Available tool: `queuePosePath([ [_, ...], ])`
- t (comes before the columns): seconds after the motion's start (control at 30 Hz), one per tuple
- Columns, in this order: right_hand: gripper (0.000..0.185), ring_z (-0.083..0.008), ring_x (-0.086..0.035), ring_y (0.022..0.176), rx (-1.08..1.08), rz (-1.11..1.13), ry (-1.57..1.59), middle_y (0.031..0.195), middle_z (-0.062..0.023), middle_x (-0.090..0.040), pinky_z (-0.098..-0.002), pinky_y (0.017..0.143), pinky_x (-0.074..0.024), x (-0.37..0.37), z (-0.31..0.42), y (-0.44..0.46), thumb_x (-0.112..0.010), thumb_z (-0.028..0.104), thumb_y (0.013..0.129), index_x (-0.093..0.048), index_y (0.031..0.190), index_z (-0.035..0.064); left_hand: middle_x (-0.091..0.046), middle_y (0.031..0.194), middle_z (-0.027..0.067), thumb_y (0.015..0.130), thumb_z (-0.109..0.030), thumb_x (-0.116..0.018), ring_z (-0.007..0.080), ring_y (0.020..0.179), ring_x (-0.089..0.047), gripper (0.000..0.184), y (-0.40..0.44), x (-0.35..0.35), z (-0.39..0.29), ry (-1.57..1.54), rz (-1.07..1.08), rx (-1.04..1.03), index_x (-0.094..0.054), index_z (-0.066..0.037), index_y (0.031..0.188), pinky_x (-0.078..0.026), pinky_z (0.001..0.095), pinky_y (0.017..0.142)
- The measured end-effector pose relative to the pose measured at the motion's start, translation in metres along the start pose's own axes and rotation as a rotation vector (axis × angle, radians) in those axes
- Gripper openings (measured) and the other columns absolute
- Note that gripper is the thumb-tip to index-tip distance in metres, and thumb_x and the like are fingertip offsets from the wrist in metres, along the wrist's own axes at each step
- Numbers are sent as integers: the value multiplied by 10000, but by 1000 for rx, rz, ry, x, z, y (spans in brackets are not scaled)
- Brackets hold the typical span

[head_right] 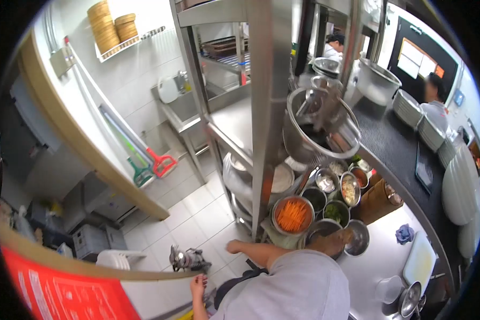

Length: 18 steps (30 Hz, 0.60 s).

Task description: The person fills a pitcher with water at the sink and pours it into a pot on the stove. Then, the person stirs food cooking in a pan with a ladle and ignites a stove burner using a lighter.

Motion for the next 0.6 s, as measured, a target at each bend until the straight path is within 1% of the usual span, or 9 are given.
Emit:
queuePosePath([
  [0.03,412,-400,-612,1002,41,-177,192,1039,-223,-658,-501,873,-475,43,32,48,-400,315,936,-669,988,7,-680,859,59,938,-264,-596,123,695,-596,236,44,33,-30,30,-9,26,-615,-37,1000,-459,251,581],
  [0.1,487,-393,-591,1042,11,-218,434,1117,-212,-636,-468,916,-453,51,85,104,-411,433,940,-642,1086,29,-674,843,65,935,-253,-590,115,639,-575,219,85,83,-46,53,-26,154,-607,-40,983,-432,240,520],
  [0.13,480,-393,-595,1035,42,-271,490,1102,-212,-641,-463,908,-456,105,88,124,-415,434,940,-642,1083,36,-670,830,69,934,-247,-586,110,598,-560,210,134,79,-74,20,-31,162,-602,-41,971,-412,233,478],
  [0.27,484,-376,-608,1028,16,-291,585,1071,-202,-656,-444,882,-466,188,92,148,-413,462,946,-643,1075,56,-655,801,76,922,-221,-592,87,495,-499,188,267,50,-119,-78,-59,93,-590,-34,945,-353,230,392],
  [0.33,507,-376,-608,1037,6,-311,630,1080,-203,-654,-445,900,-463,196,66,196,-407,492,948,-647,1084,66,-657,807,79,918,-212,-596,86,527,-520,191,325,30,-147,-89,24,57,-594,-33,984,-376,215,421],
  [0.4,517,-379,-604,1044,-202,-351,652,1089,-195,-654,-451,916,-460,218,18,240,-394,506,951,-650,1095,81,-679,891,100,936,-239,-583,132,668,-603,249,387,4,-201,47,140,-108,-600,-26,1064,-461,240,526],
  [0.5,515,-409,-612,1014,-313,-363,613,1063,-223,-656,-474,904,-476,257,-31,294,-404,493,943,-656,1086,68,-687,884,99,918,-282,-616,162,747,-634,325,455,-12,-265,260,221,-260,-627,3,1073,-508,277,678],
  [0.53,513,-420,-617,994,-349,-354,634,1044,-225,-660,-478,887,-484,268,-40,313,-405,496,942,-658,1072,70,-687,884,99,918,-282,-616,162,747,-634,325,465,-7,-282,284,238,-233,-627,3,1073,-508,277,678],
  [0.6,477,-428,-622,933,-350,-577,718,976,-226,-663,-485,827,-492,347,-53,330,-419,465,949,-648,1028,53,-693,918,104,913,-323,-626,181,815,-645,373,481,-12,-366,393,290,-324,-637,15,1069,-508,306,759],
])
Point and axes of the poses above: each hand's wrist, its own y-axis towards the middle knuckle, its own x-axis out of the back of the hand, z = x × y, the point moved 9 cm from there along y, towards the middle knuckle
